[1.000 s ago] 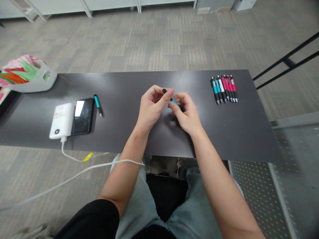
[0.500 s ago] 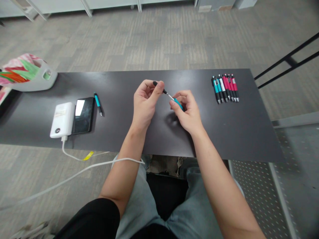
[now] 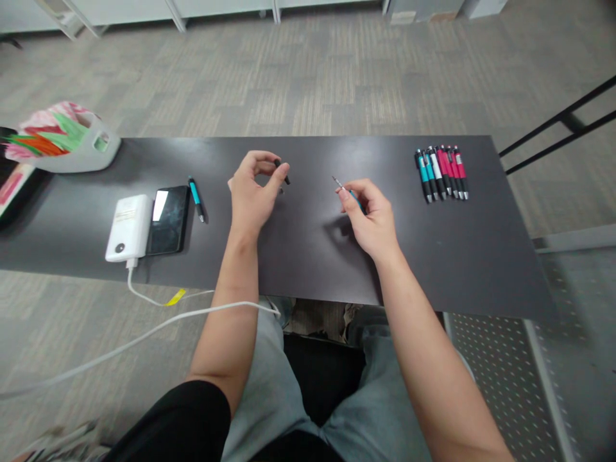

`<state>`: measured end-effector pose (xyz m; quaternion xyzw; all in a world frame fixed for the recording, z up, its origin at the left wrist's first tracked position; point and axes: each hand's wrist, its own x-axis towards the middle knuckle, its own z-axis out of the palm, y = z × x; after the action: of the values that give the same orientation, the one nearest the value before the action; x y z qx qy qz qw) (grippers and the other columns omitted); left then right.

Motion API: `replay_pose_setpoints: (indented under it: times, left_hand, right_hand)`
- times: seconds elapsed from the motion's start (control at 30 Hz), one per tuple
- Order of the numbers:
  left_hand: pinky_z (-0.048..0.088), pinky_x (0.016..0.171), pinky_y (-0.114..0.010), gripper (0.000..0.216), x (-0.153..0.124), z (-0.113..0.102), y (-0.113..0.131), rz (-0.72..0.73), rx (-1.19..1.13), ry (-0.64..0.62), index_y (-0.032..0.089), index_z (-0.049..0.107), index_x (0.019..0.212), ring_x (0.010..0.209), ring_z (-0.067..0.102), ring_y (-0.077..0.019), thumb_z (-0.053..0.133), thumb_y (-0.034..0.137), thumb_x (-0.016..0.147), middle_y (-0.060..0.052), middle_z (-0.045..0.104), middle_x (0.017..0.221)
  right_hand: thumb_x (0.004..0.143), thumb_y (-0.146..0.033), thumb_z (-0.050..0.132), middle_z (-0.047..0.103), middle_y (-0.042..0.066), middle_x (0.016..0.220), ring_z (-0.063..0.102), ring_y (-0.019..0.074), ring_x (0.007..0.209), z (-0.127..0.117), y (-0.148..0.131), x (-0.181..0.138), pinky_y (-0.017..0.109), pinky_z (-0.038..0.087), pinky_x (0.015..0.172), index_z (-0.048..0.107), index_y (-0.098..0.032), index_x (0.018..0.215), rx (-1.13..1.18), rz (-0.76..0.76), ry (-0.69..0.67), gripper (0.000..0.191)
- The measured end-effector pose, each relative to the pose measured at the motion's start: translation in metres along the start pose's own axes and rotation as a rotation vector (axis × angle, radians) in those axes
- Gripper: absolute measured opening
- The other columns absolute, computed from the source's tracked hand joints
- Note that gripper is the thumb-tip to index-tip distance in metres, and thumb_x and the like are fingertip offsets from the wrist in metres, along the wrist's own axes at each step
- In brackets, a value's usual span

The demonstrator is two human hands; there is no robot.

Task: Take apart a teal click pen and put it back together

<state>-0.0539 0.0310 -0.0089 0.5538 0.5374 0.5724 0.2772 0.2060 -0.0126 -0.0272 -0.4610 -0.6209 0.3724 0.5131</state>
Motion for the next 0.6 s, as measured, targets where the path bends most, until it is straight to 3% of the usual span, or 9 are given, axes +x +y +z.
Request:
replay_pose_setpoints:
  times: [0.1,0.23,0.33,0.5,0.6]
  left_hand:
    - [0.039,0.135,-0.061,0.035,-0.004,0.005,-0.006,0.006,0.276,-0.082,0.033,0.082,0.100,0.121,0.078,-0.0376,0.110,0.050,0.089,-0.003,0.086,0.103]
    - [0.022,0.136,-0.076,0.023,-0.009,0.016,-0.005,-0.003,0.546,-0.147,0.032,0.082,0.098,0.145,0.063,-0.0517,0.103,0.035,0.090,-0.012,0.088,0.125]
    - [0.022,0.135,-0.076,0.024,-0.011,0.015,-0.003,-0.011,0.593,-0.171,0.032,0.085,0.110,0.155,0.053,-0.0546,0.101,0.039,0.094,-0.016,0.083,0.142]
    - [0.033,0.135,-0.070,0.057,-0.011,-0.004,-0.008,-0.016,0.566,-0.313,0.040,0.088,0.131,0.159,0.048,-0.0532,0.113,0.050,0.081,-0.013,0.074,0.161]
    - [0.035,0.136,-0.069,0.054,-0.011,-0.011,-0.005,-0.036,0.688,-0.416,0.041,0.088,0.141,0.164,0.047,-0.0516,0.106,0.052,0.091,-0.012,0.069,0.170]
  right_hand:
    - [0.109,-0.091,0.077,0.063,0.000,0.086,0.056,0.0240,0.080,-0.001,0.000,0.000,0.041,0.051,0.078,0.078,-0.032,0.111,0.005,0.000,0.003,0.059]
    - [0.108,-0.087,0.083,0.061,-0.001,0.085,0.054,0.0238,0.079,-0.001,0.000,-0.001,0.041,0.051,0.078,0.079,-0.032,0.109,-0.001,0.003,-0.001,0.056]
    - [0.107,-0.084,0.085,0.063,0.000,0.086,0.055,0.0238,0.079,-0.002,0.000,-0.001,0.041,0.051,0.078,0.080,-0.031,0.108,0.004,-0.004,-0.008,0.053]
    - [0.104,-0.089,0.085,0.059,-0.001,0.083,0.055,0.0243,0.079,-0.002,-0.002,0.000,0.041,0.053,0.077,0.079,-0.031,0.107,-0.007,0.026,-0.001,0.058]
    - [0.103,-0.094,0.082,0.058,-0.001,0.081,0.053,0.0240,0.077,-0.002,-0.006,0.000,0.041,0.052,0.076,0.078,-0.031,0.105,-0.020,0.043,-0.006,0.063]
